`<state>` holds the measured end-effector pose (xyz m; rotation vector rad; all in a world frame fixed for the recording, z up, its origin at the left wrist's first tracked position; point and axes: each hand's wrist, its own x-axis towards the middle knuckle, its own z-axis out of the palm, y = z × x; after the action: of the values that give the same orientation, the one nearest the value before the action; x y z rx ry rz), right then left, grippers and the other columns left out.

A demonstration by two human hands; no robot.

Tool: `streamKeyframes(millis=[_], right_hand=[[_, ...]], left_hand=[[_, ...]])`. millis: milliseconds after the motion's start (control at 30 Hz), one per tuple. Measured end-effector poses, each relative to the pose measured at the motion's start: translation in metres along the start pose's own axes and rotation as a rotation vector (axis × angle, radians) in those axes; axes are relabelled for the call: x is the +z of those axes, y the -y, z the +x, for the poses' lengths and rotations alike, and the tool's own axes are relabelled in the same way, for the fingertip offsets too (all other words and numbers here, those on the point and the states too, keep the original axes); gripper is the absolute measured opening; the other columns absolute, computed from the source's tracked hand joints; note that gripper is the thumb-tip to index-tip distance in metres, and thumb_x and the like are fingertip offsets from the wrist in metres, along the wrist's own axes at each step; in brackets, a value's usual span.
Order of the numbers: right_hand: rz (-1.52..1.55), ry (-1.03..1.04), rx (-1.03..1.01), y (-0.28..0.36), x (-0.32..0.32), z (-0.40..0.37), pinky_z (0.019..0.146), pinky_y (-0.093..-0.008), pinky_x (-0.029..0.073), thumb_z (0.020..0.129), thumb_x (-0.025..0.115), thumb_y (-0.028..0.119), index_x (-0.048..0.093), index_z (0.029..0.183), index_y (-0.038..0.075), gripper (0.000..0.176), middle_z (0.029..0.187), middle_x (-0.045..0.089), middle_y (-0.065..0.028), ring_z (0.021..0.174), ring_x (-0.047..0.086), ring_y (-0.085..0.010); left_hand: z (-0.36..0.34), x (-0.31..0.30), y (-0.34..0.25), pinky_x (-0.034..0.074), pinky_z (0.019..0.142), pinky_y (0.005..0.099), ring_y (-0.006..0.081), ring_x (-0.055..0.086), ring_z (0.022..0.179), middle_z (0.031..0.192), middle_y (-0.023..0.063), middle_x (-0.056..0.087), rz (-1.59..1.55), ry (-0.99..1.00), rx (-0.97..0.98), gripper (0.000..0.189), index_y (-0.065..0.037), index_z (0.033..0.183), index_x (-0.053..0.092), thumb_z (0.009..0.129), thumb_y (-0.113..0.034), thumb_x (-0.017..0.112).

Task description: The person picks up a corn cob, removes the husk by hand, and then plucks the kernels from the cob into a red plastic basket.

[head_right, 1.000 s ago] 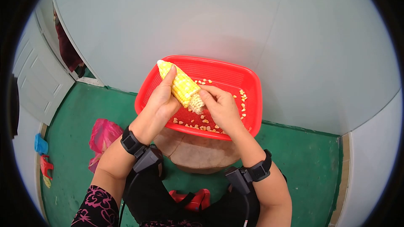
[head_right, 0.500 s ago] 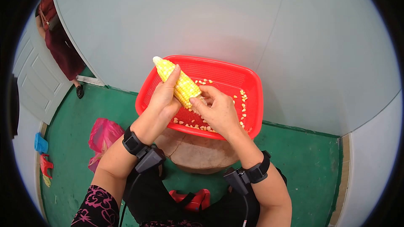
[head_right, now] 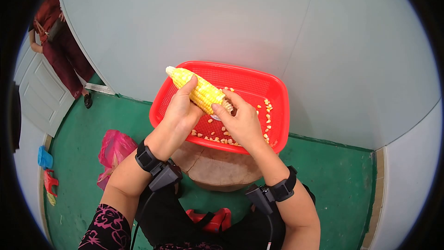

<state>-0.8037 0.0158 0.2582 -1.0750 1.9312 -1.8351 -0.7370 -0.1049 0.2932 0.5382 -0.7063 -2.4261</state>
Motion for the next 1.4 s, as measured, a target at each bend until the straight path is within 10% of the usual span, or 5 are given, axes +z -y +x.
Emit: streamKeyframes(millis=[533,733,1033,1400], right_hand=[[0.378,0.014,0.292,0.026,-0.010,0.000,0.085,-0.0289,0.045,0.090,0.050,0.015,0.051,0.116,-0.002,0.031,0.109,0.057,-0.0096,0.101,0.053,-0.0134],[-0.028,-0.042,-0.122,0.012,0.003,-0.004,0.074,-0.0271,0.050,0.082,0.062,0.016,0.057,0.108,-0.002,0.032,0.098,0.063,-0.0105,0.090,0.060,-0.0145],[0.248,-0.051,0.206,0.014,-0.011,0.003,0.073,-0.0242,0.049,0.081,0.060,0.008,0.059,0.103,-0.003,0.024,0.091,0.064,-0.0083,0.079,0.061,-0.0123],[0.105,0.013,0.098,0.014,-0.003,-0.001,0.068,-0.0255,0.048,0.084,0.061,0.019,0.058,0.100,-0.005,0.029,0.087,0.064,-0.0104,0.078,0.060,-0.0125]], left_hand=[[0.012,-0.006,0.003,0.041,0.092,0.0460,0.0255,0.048,0.108,0.117,0.0114,0.047,-0.051,-0.002,-0.072,0.039,-0.003,0.119,0.039,0.090,-0.028,0.050],[0.012,-0.007,0.002,0.048,0.082,0.0405,0.0217,0.054,0.095,0.104,0.0095,0.052,-0.008,0.022,-0.019,0.038,-0.002,0.111,0.043,0.085,-0.024,0.060],[0.012,-0.006,0.001,0.045,0.086,0.0402,0.0221,0.053,0.097,0.105,0.0086,0.053,0.032,0.028,-0.050,0.036,-0.005,0.114,0.045,0.088,-0.026,0.056],[0.012,-0.007,0.005,0.050,0.073,0.0353,0.0172,0.056,0.084,0.096,0.0063,0.054,0.029,0.032,-0.011,0.026,-0.005,0.104,0.048,0.086,-0.020,0.060]])
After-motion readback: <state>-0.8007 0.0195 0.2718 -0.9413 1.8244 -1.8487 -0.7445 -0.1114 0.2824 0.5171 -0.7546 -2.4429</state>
